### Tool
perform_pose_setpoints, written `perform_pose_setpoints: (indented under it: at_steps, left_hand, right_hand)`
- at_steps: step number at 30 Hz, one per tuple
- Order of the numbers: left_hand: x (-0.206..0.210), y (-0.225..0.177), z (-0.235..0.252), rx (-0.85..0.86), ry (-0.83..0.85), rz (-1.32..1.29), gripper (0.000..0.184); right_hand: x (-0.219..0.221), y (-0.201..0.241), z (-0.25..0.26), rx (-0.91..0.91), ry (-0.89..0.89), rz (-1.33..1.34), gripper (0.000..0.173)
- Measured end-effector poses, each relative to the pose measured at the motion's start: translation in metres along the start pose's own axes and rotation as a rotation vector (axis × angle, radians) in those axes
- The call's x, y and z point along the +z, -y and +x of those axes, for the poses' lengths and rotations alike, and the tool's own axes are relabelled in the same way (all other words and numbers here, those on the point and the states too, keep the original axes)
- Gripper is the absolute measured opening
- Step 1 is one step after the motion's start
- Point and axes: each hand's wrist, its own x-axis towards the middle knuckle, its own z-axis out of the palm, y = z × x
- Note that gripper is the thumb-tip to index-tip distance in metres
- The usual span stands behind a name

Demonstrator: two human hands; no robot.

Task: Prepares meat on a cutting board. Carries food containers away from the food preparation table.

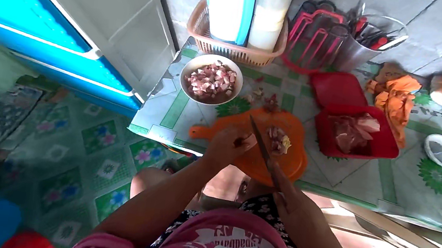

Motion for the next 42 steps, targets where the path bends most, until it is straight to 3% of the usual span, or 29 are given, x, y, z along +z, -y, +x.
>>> perform_pose_setpoints:
  at_steps: [4,9,19,29,38,42]
  left_hand:
    - [0.005,0.007,-0.002,0.069,-0.042,-0.019,0.018]
    - [0.011,0.007,-0.006,0.095,-0.091,0.018,0.016]
    - [0.01,0.006,-0.005,0.04,-0.057,0.0,0.016]
    - [0.015,0.011,-0.006,0.135,-0.117,0.04,0.011]
    - [0.013,0.015,-0.001,0.223,-0.114,0.034,0.008]
    - [0.013,0.013,0.0,0.196,-0.098,0.036,0.009]
  right_hand:
    - [-0.01,0.008,0.002,0.089,0.176,-0.117,0.063]
    - [-0.015,0.018,0.0,0.068,0.159,-0.306,0.066]
    - [-0.039,0.034,0.003,0.132,0.295,-0.368,0.066]
    - [-0.054,0.051,0.03,0.244,0.457,-0.336,0.068]
    - [-0.042,0.058,0.094,0.148,0.362,-0.275,0.064]
    - [-0.045,0.059,0.078,0.171,0.396,-0.233,0.07]
